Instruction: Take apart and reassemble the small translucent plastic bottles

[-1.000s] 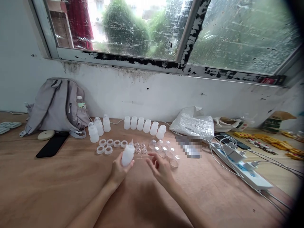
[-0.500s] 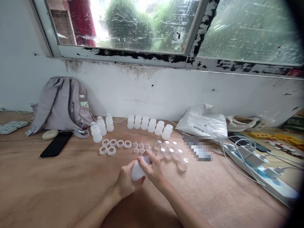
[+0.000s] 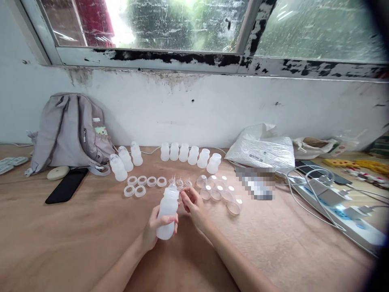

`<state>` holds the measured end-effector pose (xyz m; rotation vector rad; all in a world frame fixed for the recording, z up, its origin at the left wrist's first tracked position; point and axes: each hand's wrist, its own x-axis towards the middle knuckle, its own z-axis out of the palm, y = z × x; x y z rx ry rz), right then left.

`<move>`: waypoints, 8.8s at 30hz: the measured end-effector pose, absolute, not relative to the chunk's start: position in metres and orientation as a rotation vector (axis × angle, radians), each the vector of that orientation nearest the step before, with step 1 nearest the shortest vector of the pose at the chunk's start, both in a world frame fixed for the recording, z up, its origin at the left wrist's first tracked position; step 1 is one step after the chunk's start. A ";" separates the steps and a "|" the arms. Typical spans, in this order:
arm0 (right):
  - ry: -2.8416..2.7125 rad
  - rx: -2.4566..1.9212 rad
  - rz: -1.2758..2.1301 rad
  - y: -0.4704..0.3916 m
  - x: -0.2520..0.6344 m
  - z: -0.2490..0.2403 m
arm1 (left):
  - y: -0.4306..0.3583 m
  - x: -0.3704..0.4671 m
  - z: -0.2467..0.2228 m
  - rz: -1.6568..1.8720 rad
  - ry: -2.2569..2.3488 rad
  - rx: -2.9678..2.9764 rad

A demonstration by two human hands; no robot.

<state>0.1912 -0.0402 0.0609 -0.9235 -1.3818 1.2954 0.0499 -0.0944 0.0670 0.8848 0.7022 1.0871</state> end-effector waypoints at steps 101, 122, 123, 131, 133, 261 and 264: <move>-1.942 -0.989 0.791 -0.032 0.180 0.024 | -0.072 0.031 0.045 1.049 1.482 2.350; -1.814 -1.202 0.538 -0.031 0.183 0.024 | -0.057 0.001 0.039 0.988 1.806 2.533; -1.843 -1.210 0.505 -0.030 0.183 0.023 | -0.055 -0.002 0.037 0.985 1.862 2.531; -1.959 -1.223 0.435 -0.029 0.184 0.015 | -0.044 -0.017 0.021 0.904 2.145 2.470; -1.939 -1.251 0.480 -0.028 0.184 0.014 | -0.043 -0.017 0.018 0.878 2.191 2.451; -1.712 -1.601 -0.120 -0.045 0.304 0.076 | -0.088 0.057 0.056 1.115 0.801 0.649; -1.796 -1.707 -0.239 -0.054 0.314 0.059 | -0.088 0.057 0.058 1.134 0.798 0.656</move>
